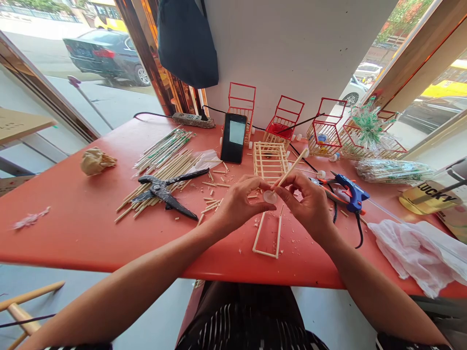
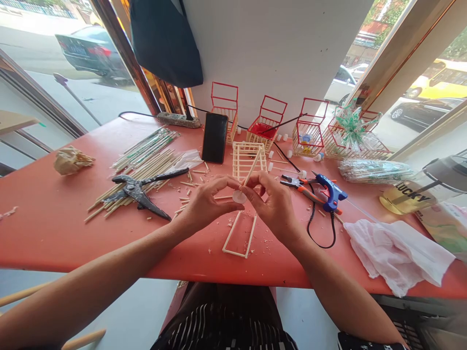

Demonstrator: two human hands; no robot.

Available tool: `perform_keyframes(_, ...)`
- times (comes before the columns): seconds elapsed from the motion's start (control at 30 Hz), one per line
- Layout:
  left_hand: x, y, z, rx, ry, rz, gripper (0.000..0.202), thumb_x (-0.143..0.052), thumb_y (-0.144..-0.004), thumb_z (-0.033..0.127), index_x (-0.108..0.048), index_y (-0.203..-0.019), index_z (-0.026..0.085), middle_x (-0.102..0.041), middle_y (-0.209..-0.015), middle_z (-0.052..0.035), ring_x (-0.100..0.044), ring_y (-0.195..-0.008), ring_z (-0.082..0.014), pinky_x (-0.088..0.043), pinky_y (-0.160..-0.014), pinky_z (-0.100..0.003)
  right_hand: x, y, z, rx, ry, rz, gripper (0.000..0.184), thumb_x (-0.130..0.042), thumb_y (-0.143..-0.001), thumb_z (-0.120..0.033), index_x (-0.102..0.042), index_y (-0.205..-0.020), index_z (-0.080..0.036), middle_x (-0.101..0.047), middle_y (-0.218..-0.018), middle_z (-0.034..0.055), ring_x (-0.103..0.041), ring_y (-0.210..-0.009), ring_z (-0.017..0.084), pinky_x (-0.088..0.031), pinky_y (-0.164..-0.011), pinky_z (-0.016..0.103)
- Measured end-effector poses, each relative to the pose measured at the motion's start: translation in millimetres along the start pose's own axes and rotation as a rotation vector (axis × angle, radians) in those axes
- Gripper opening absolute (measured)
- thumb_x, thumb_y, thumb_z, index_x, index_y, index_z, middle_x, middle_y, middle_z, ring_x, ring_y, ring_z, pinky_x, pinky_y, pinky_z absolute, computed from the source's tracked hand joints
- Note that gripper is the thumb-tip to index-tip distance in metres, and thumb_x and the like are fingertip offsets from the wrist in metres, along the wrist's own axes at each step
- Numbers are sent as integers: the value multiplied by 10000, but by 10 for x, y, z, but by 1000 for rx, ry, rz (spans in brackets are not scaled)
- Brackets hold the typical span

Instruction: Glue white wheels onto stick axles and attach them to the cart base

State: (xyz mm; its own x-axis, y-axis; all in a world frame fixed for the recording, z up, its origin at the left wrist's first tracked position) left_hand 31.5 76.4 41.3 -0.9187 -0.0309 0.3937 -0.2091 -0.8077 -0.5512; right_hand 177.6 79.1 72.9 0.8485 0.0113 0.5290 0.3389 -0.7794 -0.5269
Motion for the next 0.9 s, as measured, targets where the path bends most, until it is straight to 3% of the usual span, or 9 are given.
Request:
perform_keyframes(0.6,-66,27,-125,157,160,-17,278,-855,-743,217,-734,-993,224,-750,-944,-7,-686,-919,-189,-522,-857,-312,4,-6,9,-16,27,-1,103,-670,-952,-301,-625,-891,-231,-680,-857,-1,-575,-734,147,-446,-688,298)
perform_keyframes(0.9,-45,30,-76,115,79,-12,198,-846,-776,251,-736,-938,220,-752,-939,-6,-679,-917,-195,-494,-857,-318,6,-6,21,-14,21,-4,91,-667,-950,-282,-622,-889,-232,-682,-851,-4,-571,-729,146,-449,-691,298)
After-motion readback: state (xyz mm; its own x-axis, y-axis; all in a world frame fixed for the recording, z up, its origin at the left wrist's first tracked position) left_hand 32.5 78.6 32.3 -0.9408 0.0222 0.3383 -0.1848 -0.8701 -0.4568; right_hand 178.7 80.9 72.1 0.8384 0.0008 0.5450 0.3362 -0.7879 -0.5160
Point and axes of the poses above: each hand's wrist, its own y-axis away from the middle knuckle, its own x-axis out of the back of the hand, z = x × y, the point moved 8 cm from there along -y, towards the middle knuckle
